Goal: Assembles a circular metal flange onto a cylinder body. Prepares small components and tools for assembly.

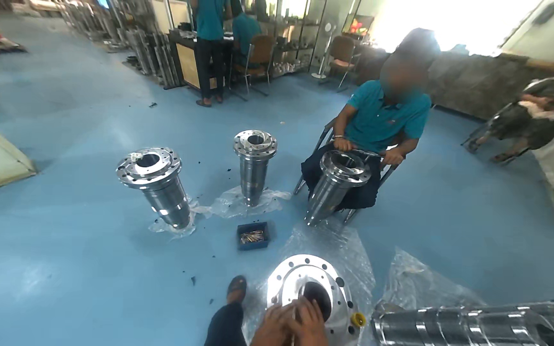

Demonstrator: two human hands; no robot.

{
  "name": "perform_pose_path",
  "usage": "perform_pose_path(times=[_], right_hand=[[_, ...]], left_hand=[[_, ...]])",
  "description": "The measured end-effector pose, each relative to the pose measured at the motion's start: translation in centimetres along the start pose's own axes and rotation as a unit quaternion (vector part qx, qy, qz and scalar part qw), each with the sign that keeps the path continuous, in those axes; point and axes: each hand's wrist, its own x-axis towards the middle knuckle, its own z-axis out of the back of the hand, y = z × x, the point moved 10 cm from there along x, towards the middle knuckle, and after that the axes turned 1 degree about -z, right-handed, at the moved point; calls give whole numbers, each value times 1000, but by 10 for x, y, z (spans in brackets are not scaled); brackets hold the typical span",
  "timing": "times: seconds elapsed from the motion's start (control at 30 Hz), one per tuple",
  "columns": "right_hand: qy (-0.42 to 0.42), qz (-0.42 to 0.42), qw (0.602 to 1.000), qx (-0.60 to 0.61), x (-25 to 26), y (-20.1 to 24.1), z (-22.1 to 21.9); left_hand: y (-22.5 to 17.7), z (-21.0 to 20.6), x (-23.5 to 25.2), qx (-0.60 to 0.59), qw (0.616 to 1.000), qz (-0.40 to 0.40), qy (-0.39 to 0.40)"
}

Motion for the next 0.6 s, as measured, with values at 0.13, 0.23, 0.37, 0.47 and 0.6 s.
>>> perform_pose_path(times=[0.13,0.23,0.37,0.47,0.6], right_hand=[[-30,-79,996,-19,-20,-16,11],[-2,-162,986,-42,-25,-31,13],[-1,-205,978,-31,-23,-32,7],[5,-190,981,-29,-17,-30,5],[-6,-171,985,-36,-15,-33,11]], left_hand=[[1,-4,-1,13,1000,-16,10],[5,-10,-2,33,999,-15,5],[5,-9,-1,7,1000,12,21],[5,-9,0,2,1000,7,26],[4,-10,-1,-4,999,16,30]])
